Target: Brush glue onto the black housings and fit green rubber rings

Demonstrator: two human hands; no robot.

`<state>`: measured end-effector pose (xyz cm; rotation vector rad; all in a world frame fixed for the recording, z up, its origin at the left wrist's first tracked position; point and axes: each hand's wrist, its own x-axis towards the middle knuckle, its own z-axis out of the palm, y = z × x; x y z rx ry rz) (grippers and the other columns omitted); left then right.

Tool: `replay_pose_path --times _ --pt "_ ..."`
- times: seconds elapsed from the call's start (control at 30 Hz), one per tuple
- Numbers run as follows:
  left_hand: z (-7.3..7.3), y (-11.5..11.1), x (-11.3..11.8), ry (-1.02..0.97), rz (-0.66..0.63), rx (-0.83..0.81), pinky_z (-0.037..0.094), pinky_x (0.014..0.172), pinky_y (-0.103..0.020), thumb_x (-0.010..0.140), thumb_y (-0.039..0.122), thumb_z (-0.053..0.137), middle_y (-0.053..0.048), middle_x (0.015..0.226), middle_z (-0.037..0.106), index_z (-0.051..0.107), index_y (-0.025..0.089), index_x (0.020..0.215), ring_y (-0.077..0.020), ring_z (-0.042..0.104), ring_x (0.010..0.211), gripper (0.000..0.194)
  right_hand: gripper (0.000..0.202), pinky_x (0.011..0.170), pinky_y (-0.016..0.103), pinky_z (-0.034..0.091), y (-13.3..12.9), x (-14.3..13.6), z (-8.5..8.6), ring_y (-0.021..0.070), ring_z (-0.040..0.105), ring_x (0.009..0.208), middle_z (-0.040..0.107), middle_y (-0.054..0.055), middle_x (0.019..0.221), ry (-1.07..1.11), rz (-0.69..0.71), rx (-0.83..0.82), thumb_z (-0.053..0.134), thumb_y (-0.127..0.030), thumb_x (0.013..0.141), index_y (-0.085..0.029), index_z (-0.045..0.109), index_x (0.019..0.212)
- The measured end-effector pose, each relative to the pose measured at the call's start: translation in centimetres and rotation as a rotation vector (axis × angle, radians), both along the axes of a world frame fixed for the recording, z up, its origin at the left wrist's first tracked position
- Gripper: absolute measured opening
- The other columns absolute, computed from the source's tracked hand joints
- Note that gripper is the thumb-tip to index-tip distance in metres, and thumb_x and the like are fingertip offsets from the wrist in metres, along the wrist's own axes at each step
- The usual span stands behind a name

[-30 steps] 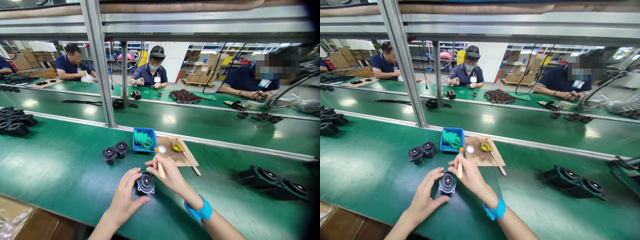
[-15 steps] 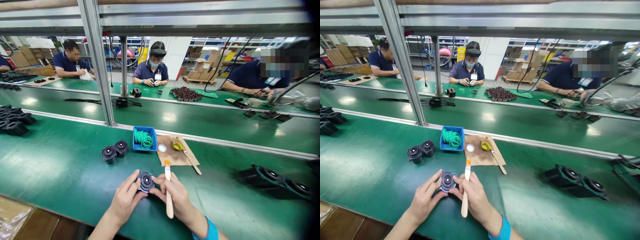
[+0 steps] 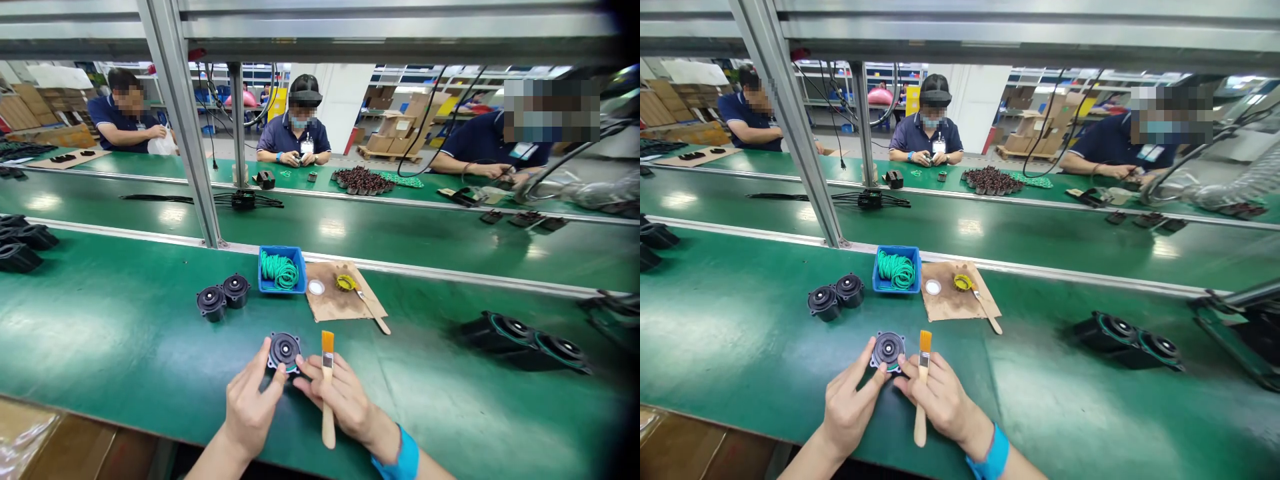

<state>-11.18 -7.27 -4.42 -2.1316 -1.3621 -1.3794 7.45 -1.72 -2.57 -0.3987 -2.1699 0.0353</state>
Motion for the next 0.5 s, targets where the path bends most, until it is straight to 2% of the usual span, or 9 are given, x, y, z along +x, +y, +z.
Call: replay_pose_path --times 0.07,0.13,0.17,0.2,0.27,0.3,0.4,0.5 --pt "-0.1 0.0 -0.3 -0.178 0.001 -0.115 0.063 0.083 -0.034 0.086 0.006 0.062 -0.014 0.129 0.065 0.071 0.020 0.088 -0.0247 0.072 0.103 0.017 0.014 0.072 0.034 0.057 -0.1 0.4 0.9 0.0189 0.072 0.079 0.078 0.007 0.092 0.078 0.043 -0.164 0.058 -0.014 0.095 -0.022 0.054 0.083" --pt "0.1 0.1 -0.7 -0.363 0.012 -0.279 0.060 0.091 -0.041 0.082 0.014 0.070 -0.011 0.127 0.064 0.070 0.023 0.090 -0.0262 0.068 0.110 0.012 0.012 0.072 0.032 0.057 -0.3 0.8 1.8 0.0185 0.071 0.080 0.078 0.005 0.088 0.243 0.041 -0.416 0.059 -0.023 0.096 -0.024 0.053 0.085" --pt "0.2 0.3 -0.8 -0.427 0.008 -0.369 0.057 0.095 -0.045 0.078 0.017 0.075 -0.011 0.129 0.062 0.068 0.024 0.099 -0.0279 0.065 0.115 0.023 0.011 0.071 0.031 0.057 -0.4 1.0 2.3 0.0191 0.071 0.081 0.077 0.005 0.085 0.332 0.031 -0.554 0.057 -0.029 0.097 -0.024 0.054 0.088" --pt "0.4 0.5 -0.9 -0.463 -0.010 -0.460 0.055 0.098 -0.048 0.073 0.018 0.080 -0.012 0.133 0.060 0.063 0.025 0.112 -0.0295 0.062 0.119 0.043 0.013 0.069 0.031 0.056 -0.5 1.1 2.7 0.0196 0.070 0.080 0.076 0.005 0.081 0.415 0.027 -0.687 0.054 -0.036 0.099 -0.025 0.056 0.092" --pt "0.9 1.1 -1.1 -0.472 -0.076 -0.630 0.052 0.102 -0.049 0.066 0.016 0.084 -0.013 0.138 0.057 0.046 0.026 0.135 -0.0299 0.058 0.125 0.080 0.028 0.062 0.028 0.053 -0.4 1.5 3.4 0.0184 0.065 0.068 0.071 0.003 0.065 0.551 0.061 -0.894 0.042 -0.048 0.101 -0.025 0.059 0.104" --pt "1.0 1.4 -1.0 -0.466 -0.110 -0.695 0.051 0.103 -0.049 0.065 0.013 0.083 -0.012 0.137 0.057 0.040 0.026 0.140 -0.0288 0.058 0.124 0.087 0.036 0.056 0.026 0.050 -0.3 1.6 3.6 0.0168 0.061 0.060 0.067 0.001 0.058 0.594 0.080 -0.969 0.038 -0.052 0.101 -0.025 0.060 0.110" --pt "1.2 2.0 -0.9 -0.455 -0.112 -0.778 0.051 0.101 -0.046 0.066 0.010 0.082 -0.009 0.127 0.063 0.042 0.026 0.137 -0.0256 0.063 0.115 0.084 0.049 0.043 0.021 0.038 0.1 1.9 3.9 0.0116 0.045 0.043 0.055 -0.003 0.049 0.616 0.047 -1.114 0.039 -0.061 0.098 -0.023 0.061 0.120" --pt "1.3 2.0 -0.6 -0.448 -0.047 -0.772 0.054 0.095 -0.045 0.061 0.014 0.086 -0.007 0.118 0.064 0.050 0.024 0.125 -0.0257 0.065 0.106 0.074 0.052 0.040 0.019 0.035 0.4 1.6 4.1 0.0094 0.045 0.044 0.052 -0.002 0.052 0.576 -0.069 -1.205 0.045 -0.065 0.093 -0.018 0.066 0.102"
